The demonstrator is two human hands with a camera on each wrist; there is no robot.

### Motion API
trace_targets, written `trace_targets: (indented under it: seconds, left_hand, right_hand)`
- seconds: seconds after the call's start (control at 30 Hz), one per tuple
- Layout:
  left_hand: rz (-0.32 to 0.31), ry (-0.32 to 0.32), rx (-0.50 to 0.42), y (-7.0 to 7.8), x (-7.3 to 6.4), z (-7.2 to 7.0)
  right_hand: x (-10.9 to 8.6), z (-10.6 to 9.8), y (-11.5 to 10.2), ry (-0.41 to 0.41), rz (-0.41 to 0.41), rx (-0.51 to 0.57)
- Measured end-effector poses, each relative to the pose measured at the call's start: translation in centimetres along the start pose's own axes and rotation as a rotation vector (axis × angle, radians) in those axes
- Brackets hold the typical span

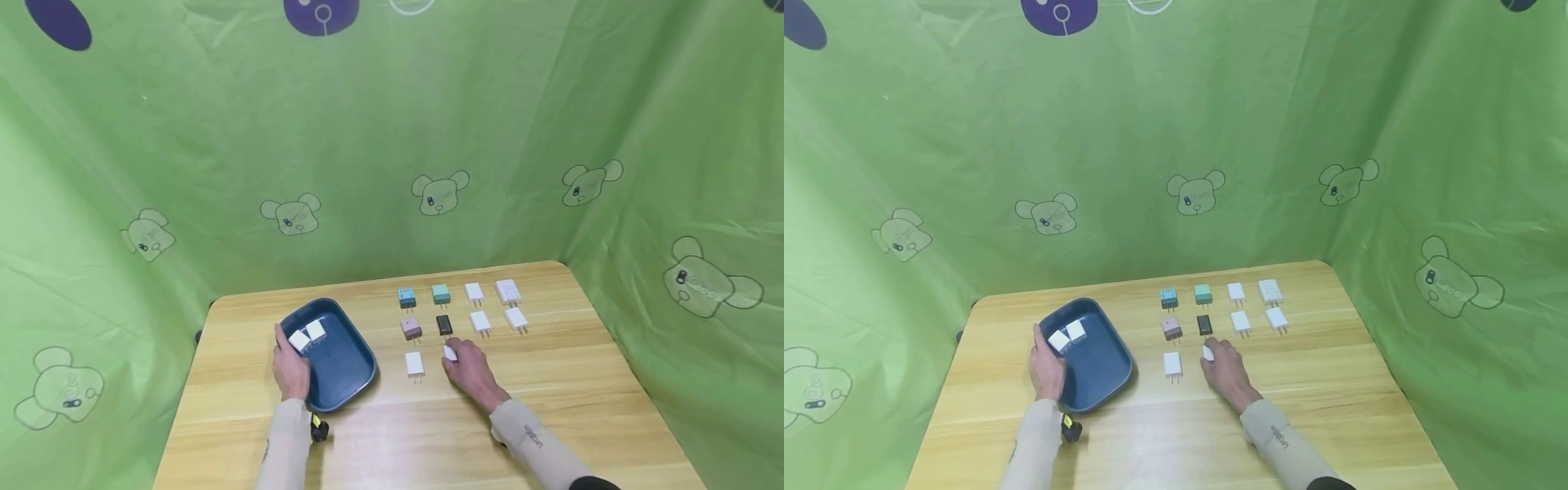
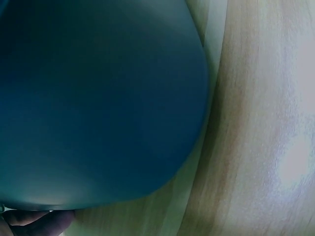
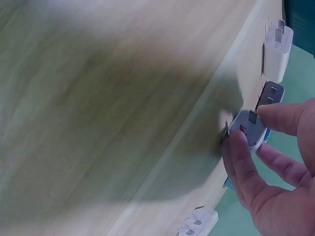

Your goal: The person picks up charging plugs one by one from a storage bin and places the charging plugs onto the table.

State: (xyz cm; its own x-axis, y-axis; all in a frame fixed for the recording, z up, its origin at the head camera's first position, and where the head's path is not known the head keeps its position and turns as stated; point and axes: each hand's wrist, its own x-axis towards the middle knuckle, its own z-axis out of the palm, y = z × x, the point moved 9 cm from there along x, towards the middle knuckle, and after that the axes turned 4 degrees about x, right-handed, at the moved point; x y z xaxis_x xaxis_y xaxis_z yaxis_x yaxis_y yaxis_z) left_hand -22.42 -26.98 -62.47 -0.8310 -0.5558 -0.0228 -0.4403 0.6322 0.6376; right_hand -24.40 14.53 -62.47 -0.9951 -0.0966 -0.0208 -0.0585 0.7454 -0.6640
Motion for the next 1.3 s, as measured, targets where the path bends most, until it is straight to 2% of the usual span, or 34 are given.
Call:
trace_targets:
  seconds: [0.5,0.63,0.77,0.87,1.0,1.3]
  left_hand:
    - [0.004,-0.009,-0.005,-0.1,-0.1,0.1]
    - [0.007,-0.007,-0.012,-0.1,-0.1,0.1]
    - [0.014,-0.001,-0.021,-0.1,-0.1,0.1]
    - [0.023,0.009,-0.017,-0.1,-0.1,0.0]
    - [0.018,0.007,-0.008,-0.1,0.0,0.1]
    - [0.025,0.022,0.006,0.1,0.0,-0.1]
  right_hand:
    - [-0.2,0.2,-0.2,-0.022,0.006,-0.025]
    - [-0.4,-0.6,-0.5,-0.003,-0.012,-0.035]
    - [-0.1,-1.8,-1.4,0.042,-0.051,-0.092]
    - [0.5,-2.5,-2.4,0.076,-0.075,-0.125]
    - [1.6,-2.9,-4.4,0.093,-0.104,-0.118]
    - [3.9,-2.0,-10.7,0.046,-0.19,-0.078]
